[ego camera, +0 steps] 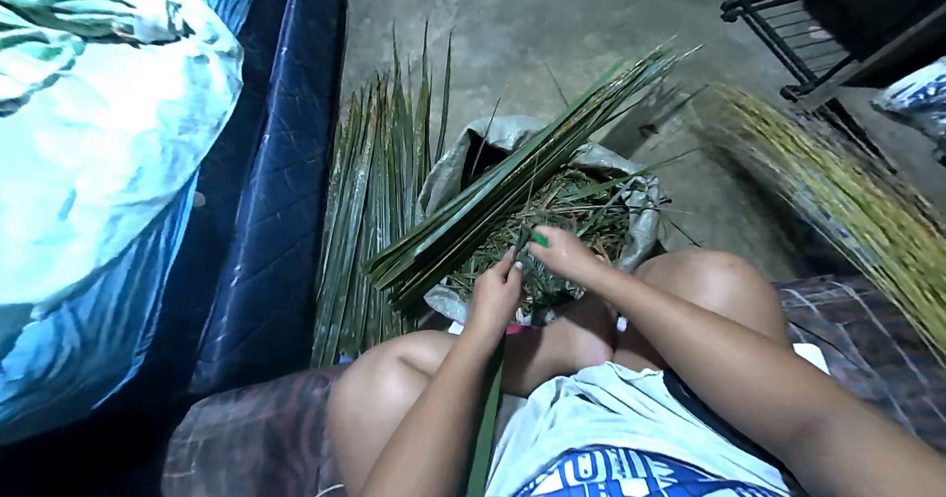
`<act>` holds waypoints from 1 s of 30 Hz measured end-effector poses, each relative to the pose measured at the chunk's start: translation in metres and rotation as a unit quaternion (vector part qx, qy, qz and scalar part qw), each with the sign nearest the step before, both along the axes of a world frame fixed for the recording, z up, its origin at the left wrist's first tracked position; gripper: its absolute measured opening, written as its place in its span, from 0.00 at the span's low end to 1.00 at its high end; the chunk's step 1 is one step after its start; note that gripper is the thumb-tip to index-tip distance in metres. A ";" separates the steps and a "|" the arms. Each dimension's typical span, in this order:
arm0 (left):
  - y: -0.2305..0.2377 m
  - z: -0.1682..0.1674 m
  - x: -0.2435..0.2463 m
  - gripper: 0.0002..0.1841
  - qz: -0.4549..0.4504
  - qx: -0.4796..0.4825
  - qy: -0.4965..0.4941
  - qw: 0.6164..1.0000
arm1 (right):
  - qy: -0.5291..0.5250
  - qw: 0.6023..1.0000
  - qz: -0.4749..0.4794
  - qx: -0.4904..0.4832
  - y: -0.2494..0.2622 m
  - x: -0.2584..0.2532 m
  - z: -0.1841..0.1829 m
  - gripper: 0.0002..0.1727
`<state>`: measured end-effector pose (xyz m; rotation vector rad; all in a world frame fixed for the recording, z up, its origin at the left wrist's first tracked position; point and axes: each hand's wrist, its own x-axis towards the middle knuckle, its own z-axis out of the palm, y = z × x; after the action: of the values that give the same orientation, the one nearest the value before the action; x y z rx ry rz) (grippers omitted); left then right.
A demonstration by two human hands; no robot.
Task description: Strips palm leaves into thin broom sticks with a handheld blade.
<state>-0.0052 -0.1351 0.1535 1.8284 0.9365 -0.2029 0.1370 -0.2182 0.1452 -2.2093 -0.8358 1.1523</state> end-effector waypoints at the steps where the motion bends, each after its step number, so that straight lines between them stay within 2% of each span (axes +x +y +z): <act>1: 0.003 -0.002 0.000 0.24 0.002 0.006 0.003 1.000 | -0.007 0.998 0.048 -0.027 -0.002 -0.009 0.004 0.18; 3: 0.006 -0.005 0.001 0.24 0.010 0.024 0.009 1.000 | -0.019 0.992 0.104 -0.062 -0.004 -0.028 0.010 0.19; 5: 0.006 -0.003 0.002 0.24 0.003 0.036 0.024 0.999 | -0.058 0.987 0.121 -0.091 -0.002 -0.035 0.016 0.20; 7: 0.003 -0.003 0.003 0.22 -0.004 0.050 0.034 0.998 | -0.122 0.979 0.117 -0.116 0.003 -0.028 0.015 0.20; 11: 0.000 -0.003 0.005 0.26 -0.019 0.044 0.028 0.998 | -0.212 0.965 0.058 -0.142 0.011 -0.003 0.003 0.20; 14: 0.000 -0.002 0.004 0.26 -0.023 0.039 0.030 0.999 | -0.191 0.970 0.024 -0.151 0.012 0.007 0.006 0.20; 17: 0.004 -0.002 0.003 0.25 -0.019 0.040 0.032 0.999 | -0.105 0.984 0.072 -0.122 0.006 -0.007 0.014 0.20; 21: 0.004 0.002 0.003 0.19 -0.007 0.056 0.058 0.997 | -0.021 0.989 0.111 -0.094 -0.002 -0.034 0.016 0.19; 26: -0.002 0.002 0.004 0.25 -0.050 0.078 0.067 0.993 | -0.131 0.974 0.107 -0.148 0.007 -0.012 0.011 0.19; 30: -0.001 0.001 0.011 0.27 -0.039 0.094 0.065 0.993 | -0.186 0.967 0.090 -0.149 0.014 -0.008 0.010 0.20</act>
<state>0.0062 -0.1357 0.1544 2.0468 1.0020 -0.2947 0.1289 -0.2046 0.1553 -2.6994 -1.0950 1.0098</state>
